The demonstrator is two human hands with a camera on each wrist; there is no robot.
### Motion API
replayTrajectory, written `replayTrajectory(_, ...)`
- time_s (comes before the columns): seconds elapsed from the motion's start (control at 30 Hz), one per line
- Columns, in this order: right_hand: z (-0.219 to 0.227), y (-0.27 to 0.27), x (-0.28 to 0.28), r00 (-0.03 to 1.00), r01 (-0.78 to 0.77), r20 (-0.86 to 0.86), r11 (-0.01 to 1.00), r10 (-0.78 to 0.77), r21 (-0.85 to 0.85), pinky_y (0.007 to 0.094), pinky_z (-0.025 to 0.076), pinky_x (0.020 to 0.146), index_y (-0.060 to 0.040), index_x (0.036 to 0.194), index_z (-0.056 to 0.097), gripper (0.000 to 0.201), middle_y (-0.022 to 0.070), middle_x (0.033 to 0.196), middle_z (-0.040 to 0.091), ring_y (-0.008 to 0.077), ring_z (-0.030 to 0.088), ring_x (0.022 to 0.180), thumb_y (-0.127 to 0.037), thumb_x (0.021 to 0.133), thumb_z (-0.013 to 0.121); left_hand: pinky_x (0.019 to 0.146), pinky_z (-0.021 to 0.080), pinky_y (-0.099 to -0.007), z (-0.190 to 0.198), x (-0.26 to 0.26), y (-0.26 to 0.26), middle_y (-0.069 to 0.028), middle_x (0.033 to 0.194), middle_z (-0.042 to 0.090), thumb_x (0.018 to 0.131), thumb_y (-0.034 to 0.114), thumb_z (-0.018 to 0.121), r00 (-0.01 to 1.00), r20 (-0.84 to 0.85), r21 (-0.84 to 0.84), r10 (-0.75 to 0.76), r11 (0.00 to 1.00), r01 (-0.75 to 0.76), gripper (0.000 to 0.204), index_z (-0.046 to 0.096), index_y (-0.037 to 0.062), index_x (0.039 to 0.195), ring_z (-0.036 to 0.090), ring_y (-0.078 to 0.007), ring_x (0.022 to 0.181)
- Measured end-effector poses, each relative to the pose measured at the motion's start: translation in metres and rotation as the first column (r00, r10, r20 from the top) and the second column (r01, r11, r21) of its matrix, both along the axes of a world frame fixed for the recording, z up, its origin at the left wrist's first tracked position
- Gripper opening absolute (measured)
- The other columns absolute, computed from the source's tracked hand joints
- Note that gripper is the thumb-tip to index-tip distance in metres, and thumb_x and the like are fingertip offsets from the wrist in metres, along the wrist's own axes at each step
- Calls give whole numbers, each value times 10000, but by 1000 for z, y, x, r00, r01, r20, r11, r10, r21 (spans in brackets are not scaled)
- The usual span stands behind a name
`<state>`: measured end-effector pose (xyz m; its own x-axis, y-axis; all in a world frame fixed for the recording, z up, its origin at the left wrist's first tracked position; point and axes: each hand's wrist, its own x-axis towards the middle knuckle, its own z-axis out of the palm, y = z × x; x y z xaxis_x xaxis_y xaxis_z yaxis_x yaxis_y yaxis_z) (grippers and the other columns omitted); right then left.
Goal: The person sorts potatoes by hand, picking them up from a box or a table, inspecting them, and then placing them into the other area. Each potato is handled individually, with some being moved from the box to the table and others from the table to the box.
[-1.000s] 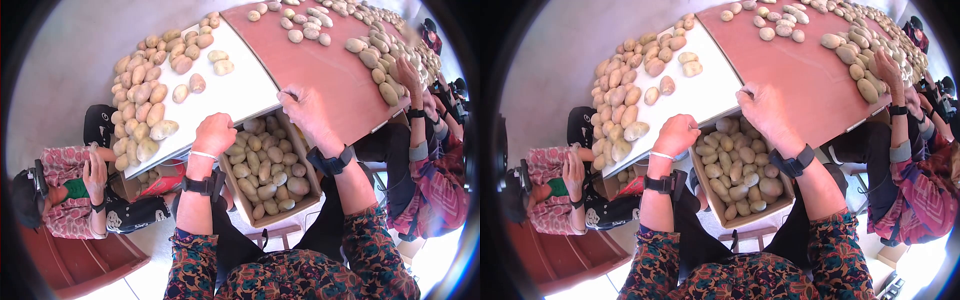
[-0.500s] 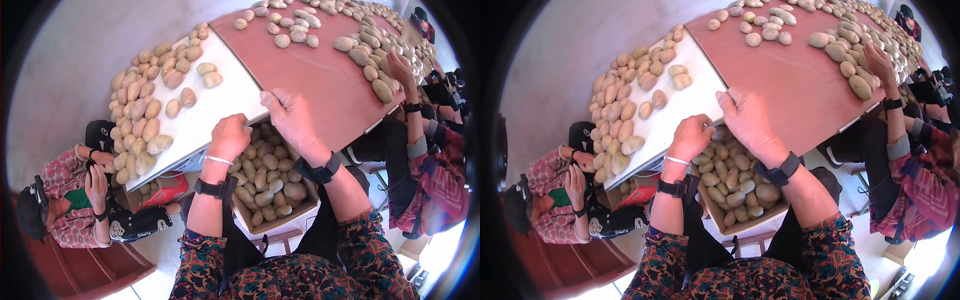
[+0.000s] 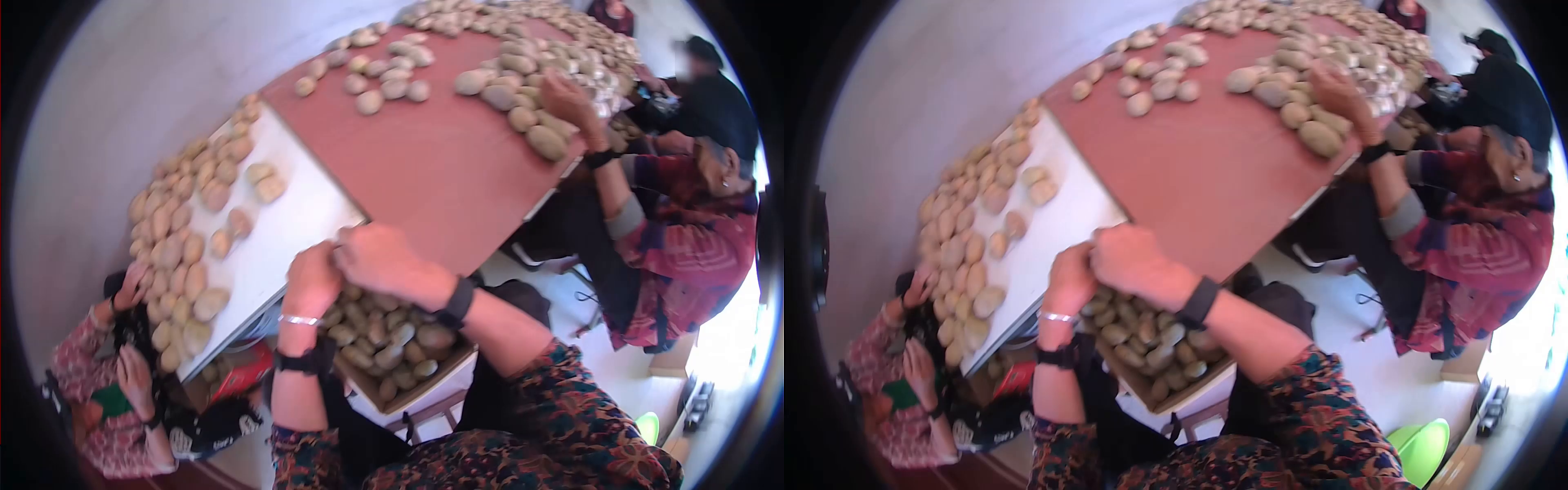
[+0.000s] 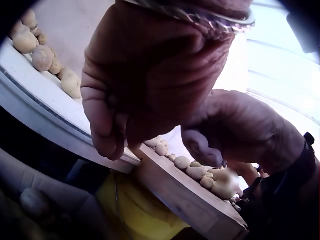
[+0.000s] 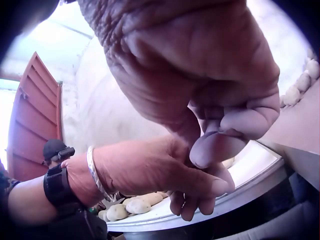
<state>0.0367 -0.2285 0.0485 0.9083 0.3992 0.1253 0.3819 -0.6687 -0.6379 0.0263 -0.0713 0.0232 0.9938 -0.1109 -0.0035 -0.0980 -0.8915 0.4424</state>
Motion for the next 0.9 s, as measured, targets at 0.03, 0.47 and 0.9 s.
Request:
replayTrajectory(0.03, 1, -1, 0, 1000, -20, -9, 1000, 20, -18, 505, 526, 706, -11, 882, 664, 237, 239, 788, 659, 412, 656, 767, -218, 876, 550, 805, 499, -521, 7, -3, -1, -234, 896, 675, 843, 130, 587, 1000, 11, -8, 12, 1000, -12, 164, 677, 34, 941, 634, -436, 908)
replayTrajectory(0.47, 4, 2, -4, 999, -50, -5, 994, 49, -102, 476, 526, 725, -33, 910, 687, 178, 210, 804, 672, 390, 657, 773, -183, 862, 604, 805, 510, -472, 13, -12, 20, -229, 841, 681, 833, 170, 625, 994, -23, 9, 107, 994, -107, 201, 711, 19, 934, 655, -404, 866)
replayTrajectory(0.9, 0, 3, 0, 996, -54, 69, 995, 60, -84, 480, 533, 682, -24, 833, 657, 175, 209, 723, 652, 392, 657, 729, -192, 858, 615, 865, 500, -462, 16, 13, 55, -206, 1016, 665, 864, 211, 633, 973, 41, 49, 226, 973, -228, 201, 707, 37, 934, 635, -373, 989)
